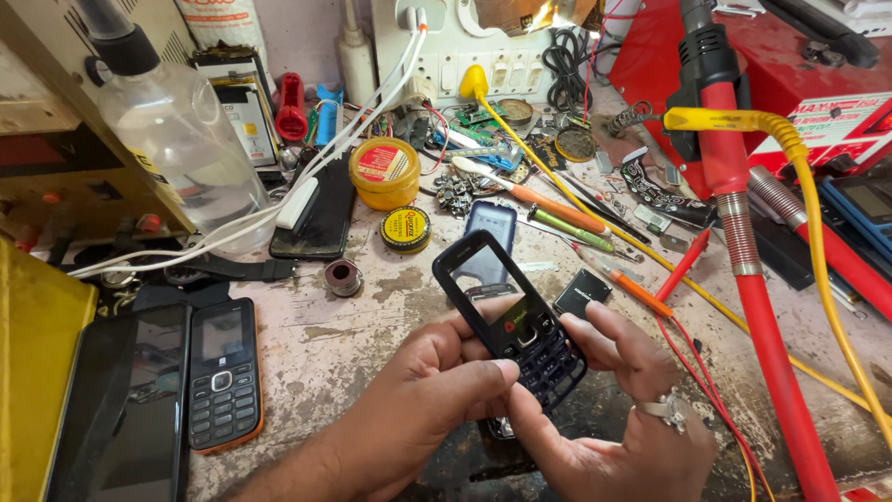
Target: The person disassembles a black feature phone, removes the front keypad assembly, and tests the screen by powering the device on. The screen displays the boot logo and home screen. The person then reassembles the phone by reattaching the keypad and back cover.
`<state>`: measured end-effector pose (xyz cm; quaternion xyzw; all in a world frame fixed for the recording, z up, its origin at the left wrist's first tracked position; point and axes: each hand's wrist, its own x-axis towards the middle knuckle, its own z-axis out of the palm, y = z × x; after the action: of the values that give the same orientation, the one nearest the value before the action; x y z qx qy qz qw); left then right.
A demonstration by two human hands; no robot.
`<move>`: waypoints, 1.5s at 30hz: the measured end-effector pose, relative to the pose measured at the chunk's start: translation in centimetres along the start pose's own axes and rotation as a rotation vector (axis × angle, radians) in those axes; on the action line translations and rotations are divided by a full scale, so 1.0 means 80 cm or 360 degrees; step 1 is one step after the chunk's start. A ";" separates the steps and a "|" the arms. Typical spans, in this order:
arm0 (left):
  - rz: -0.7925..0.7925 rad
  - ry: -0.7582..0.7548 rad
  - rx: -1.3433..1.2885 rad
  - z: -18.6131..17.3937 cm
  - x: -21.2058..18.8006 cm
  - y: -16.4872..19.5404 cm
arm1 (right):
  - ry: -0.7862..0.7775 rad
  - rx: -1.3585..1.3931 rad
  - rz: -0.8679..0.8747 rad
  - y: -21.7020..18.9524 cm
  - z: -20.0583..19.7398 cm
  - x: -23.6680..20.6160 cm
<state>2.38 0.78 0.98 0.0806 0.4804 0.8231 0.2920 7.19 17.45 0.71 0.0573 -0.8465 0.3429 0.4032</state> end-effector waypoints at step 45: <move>0.0377 -0.0080 0.0513 0.053 0.000 0.011 | -0.0273 0.1517 0.0818 0.077 -0.033 -0.043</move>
<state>3.79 3.57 3.93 0.2027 0.5857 0.7618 0.1884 8.88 23.18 -3.90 0.0527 -0.6140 0.7700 0.1654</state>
